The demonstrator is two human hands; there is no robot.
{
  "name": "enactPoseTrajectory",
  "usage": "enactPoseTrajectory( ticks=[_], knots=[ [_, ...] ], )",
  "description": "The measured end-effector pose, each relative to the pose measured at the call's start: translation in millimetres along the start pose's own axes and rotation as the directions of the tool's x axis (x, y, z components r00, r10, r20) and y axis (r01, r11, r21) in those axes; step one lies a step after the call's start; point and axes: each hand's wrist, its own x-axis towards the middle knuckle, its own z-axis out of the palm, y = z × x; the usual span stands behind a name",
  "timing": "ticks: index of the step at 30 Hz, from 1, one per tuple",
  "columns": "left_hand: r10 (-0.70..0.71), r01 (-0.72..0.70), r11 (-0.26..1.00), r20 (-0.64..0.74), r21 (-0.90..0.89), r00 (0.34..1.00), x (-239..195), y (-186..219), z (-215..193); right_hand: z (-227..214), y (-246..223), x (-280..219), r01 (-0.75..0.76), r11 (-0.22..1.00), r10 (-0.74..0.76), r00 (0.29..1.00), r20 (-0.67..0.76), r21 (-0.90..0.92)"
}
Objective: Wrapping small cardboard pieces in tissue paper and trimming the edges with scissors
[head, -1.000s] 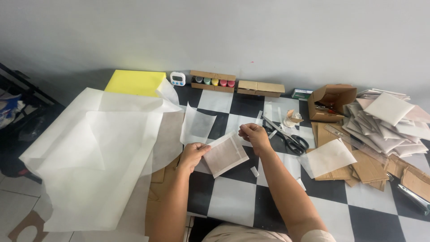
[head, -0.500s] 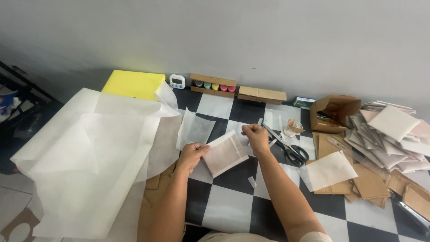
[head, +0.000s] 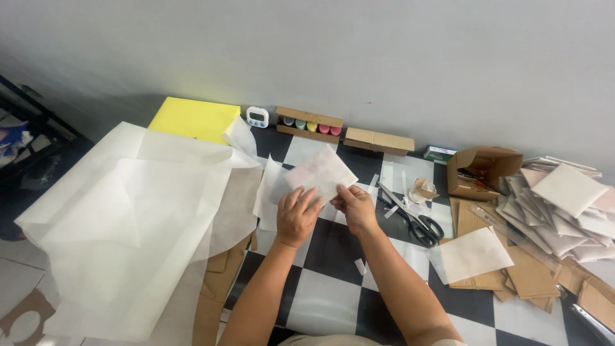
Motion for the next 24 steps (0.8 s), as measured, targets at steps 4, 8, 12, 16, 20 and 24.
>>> enactPoseTrajectory(
  ticks=[4,8,12,16,20,24],
  knots=[
    [-0.199,0.207,0.973,0.085,-0.098,0.976,-13.2,9.6,-1.2,-6.9,11.1,8.0,0.015,0.999,-0.012,0.998,-0.069,0.034],
    [-0.752,0.840,0.139,0.495,-0.525,0.434,-36.2,13.1,20.2,-8.7,21.8,3.3,-0.014,0.991,0.027,0.995,-0.097,0.130],
    [-0.689,0.815,-0.305,0.705,-0.492,0.168,-42.9,7.9,27.8,-12.3,15.3,-6.3,-0.039,0.998,0.042,0.996,-0.080,0.046],
    [-0.723,0.854,-0.210,0.664,-0.476,0.192,-44.3,-3.6,32.6,-34.4,23.6,18.0,-0.016,1.000,0.018,0.990,-0.137,0.017],
    [-0.686,0.826,-0.257,0.696,-0.502,0.210,-46.0,-15.8,42.0,-41.8,15.7,29.7,-0.003,0.997,-0.003,0.997,-0.081,-0.073],
    [-0.652,0.804,-0.300,0.726,-0.514,0.221,-49.2,-21.0,49.4,-46.1,12.5,38.7,0.034,0.990,-0.043,0.997,-0.067,-0.134]
  ],
)
